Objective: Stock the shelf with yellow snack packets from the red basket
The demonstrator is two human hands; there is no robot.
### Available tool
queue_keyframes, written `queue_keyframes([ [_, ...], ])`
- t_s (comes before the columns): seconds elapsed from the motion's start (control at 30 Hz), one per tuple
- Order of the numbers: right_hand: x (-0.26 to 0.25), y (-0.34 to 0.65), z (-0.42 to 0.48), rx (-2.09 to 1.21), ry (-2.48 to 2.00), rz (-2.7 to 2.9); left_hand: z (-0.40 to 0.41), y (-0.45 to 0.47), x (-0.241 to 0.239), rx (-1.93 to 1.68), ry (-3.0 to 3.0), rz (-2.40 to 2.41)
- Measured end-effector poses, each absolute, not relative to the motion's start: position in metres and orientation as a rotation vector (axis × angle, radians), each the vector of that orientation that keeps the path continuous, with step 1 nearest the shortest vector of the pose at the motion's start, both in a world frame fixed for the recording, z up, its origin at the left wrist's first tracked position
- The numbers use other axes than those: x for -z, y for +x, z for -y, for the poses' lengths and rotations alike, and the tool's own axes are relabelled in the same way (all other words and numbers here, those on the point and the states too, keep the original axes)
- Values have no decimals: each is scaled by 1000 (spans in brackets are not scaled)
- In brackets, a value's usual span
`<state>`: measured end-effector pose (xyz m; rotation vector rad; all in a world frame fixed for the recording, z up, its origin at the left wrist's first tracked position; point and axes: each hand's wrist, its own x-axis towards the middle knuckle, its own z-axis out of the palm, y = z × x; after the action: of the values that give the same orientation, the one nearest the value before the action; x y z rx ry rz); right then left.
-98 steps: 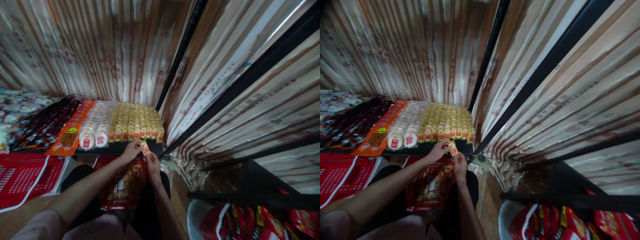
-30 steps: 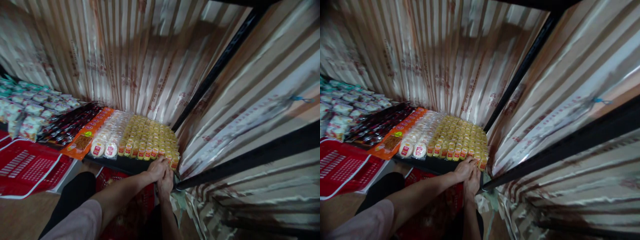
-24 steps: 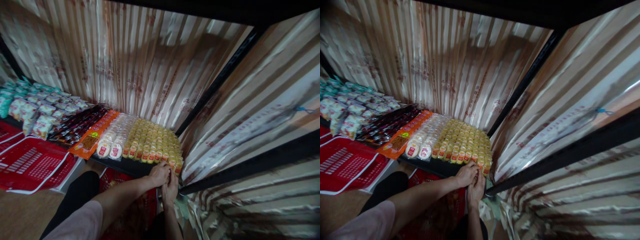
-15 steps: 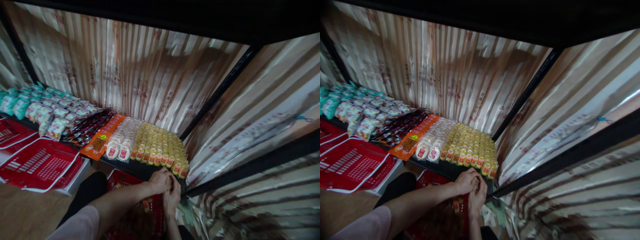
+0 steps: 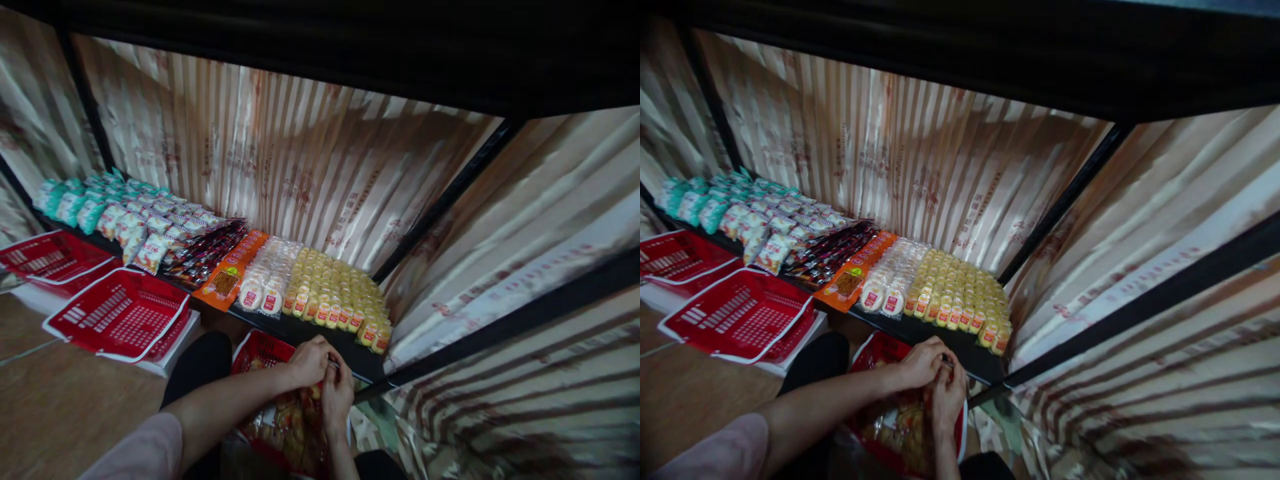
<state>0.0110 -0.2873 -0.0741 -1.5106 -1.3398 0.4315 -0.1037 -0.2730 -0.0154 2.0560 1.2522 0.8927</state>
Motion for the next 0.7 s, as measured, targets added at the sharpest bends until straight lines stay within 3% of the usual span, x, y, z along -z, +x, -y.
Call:
queue_keyframes([
  [0.4,71,-64,257,-581,-1324,1461,261,-189,21,-1106,1914,-1341],
  [0.7,62,-46,267,-547,-1383,1350,245,-178,-7,-1044,2041,-1265],
])
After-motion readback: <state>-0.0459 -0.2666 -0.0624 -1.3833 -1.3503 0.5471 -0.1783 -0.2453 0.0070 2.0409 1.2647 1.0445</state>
